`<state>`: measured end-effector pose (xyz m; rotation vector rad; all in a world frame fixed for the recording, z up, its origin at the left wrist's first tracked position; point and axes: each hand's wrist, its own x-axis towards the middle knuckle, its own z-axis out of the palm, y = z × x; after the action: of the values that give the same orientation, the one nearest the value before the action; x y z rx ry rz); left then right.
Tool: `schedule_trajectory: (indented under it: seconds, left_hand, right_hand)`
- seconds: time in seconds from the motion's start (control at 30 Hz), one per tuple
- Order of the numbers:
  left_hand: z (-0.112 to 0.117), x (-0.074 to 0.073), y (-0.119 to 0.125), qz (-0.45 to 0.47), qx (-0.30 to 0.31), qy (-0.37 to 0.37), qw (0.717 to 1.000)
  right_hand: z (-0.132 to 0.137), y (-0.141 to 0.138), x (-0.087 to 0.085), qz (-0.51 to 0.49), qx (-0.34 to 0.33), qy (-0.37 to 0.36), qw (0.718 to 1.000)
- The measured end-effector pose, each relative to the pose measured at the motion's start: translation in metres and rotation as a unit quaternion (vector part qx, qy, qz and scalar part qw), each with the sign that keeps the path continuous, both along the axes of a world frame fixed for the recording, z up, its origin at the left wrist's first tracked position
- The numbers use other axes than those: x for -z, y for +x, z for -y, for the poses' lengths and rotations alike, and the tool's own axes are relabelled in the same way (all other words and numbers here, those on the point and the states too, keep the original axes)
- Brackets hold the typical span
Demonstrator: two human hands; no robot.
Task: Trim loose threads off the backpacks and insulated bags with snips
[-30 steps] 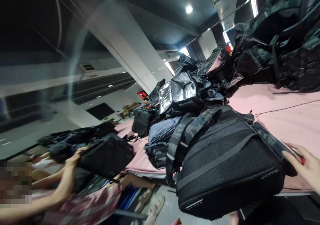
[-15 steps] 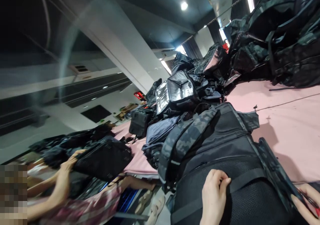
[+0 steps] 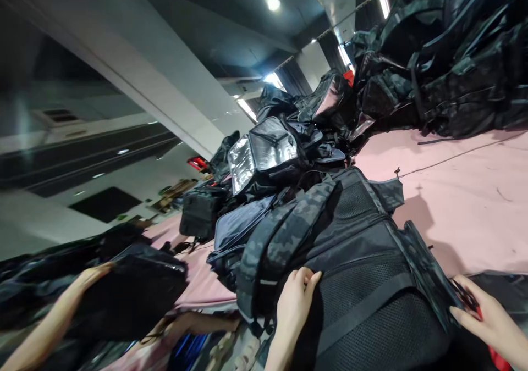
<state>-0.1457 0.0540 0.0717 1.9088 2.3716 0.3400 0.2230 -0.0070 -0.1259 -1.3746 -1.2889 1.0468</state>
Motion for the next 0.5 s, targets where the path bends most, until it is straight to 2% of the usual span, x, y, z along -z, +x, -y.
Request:
schedule_trajectory:
  seconds: [0.1,0.17,0.27,0.33,0.43,0.5]
  left_hand:
    - [-0.007,0.000,0.000,0.027,0.023,-0.002,0.999]
    - [-0.012,0.002,0.000,0.047,0.014,0.011,0.999]
    - [-0.019,0.006,0.006,0.090,-0.019,0.024,0.996]
    - [-0.024,0.008,0.011,0.116,-0.006,0.024,0.993]
    - [-0.027,0.005,0.008,0.080,0.034,0.040,0.995]
    - [-0.024,0.000,-0.010,0.030,0.012,0.051,0.998]
  right_hand:
    - [0.000,-0.003,-0.014,-0.046,-0.006,-0.026,0.999]
    - [-0.002,-0.005,-0.026,-0.049,-0.005,-0.018,0.999]
    - [-0.004,-0.007,-0.036,-0.023,-0.015,0.001,1.000]
    - [-0.003,-0.006,-0.036,0.009,-0.012,0.012,1.000]
    - [-0.001,-0.001,-0.034,0.077,0.036,0.016,0.996]
    - [-0.002,0.004,-0.036,0.116,0.071,0.013,0.991]
